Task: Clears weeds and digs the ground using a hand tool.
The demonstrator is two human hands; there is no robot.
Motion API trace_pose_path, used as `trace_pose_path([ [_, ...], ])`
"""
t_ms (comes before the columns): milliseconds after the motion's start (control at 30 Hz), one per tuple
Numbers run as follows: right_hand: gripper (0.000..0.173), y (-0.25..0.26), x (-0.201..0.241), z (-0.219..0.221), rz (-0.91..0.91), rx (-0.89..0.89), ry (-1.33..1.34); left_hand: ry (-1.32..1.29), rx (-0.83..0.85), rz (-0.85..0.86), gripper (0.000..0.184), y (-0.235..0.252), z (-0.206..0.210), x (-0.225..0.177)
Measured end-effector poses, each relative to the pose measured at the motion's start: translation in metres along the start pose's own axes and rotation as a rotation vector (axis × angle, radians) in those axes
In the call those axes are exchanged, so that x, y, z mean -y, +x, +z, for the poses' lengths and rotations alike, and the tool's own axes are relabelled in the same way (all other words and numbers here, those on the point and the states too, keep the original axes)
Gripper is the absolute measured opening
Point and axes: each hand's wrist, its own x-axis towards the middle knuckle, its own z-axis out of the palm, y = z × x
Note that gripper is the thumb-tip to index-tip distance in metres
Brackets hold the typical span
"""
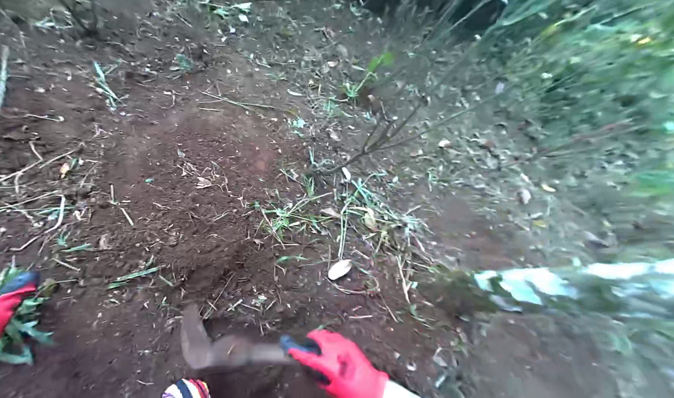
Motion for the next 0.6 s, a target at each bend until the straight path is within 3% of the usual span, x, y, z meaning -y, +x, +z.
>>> trace_pose_path([
  [33,0.058,0.011,-0.001,0.02,-0.058,0.003,0.049,-0.061,-0.025,-0.236,0.038,-0.035,-0.011,-0.06],
  [67,0.054,0.027,0.0,0.033,-0.14,-0.104,0.062,-0.156,-0.03,-0.15,0.039,-0.037,-0.01,-0.065],
  [100,0.053,0.049,0.005,0.033,-0.209,-0.242,0.05,-0.208,-0.049,0.292,0.048,-0.002,0.009,-0.012],
  [133,0.053,0.075,0.015,0.022,-0.256,-0.372,0.035,-0.228,-0.155,0.684,0.061,0.068,0.044,0.045],
  [167,0.055,0.105,0.028,0.003,-0.288,-0.469,0.014,-0.316,-0.209,0.691,0.068,0.121,0.08,0.067],
  [233,0.067,0.169,0.054,-0.034,-0.3,-0.509,-0.053,-0.326,-0.258,0.494,0.072,0.182,0.138,0.073],
  [333,0.09,0.255,0.075,-0.059,-0.247,-0.278,-0.169,-0.127,-0.305,0.269,0.079,0.219,0.185,0.049],
  [433,0.093,0.291,0.062,-0.064,-0.203,-0.163,-0.105,-0.095,-0.272,0.344,0.064,0.211,0.188,0.001],
  [533,0.07,0.277,0.027,-0.07,-0.172,-0.232,-0.058,-0.1,-0.203,0.511,0.054,0.16,0.189,-0.075],
  [600,0.061,0.256,-0.012,-0.071,-0.106,-0.306,-0.069,-0.091,-0.201,0.604,0.06,0.12,0.216,-0.126],
])
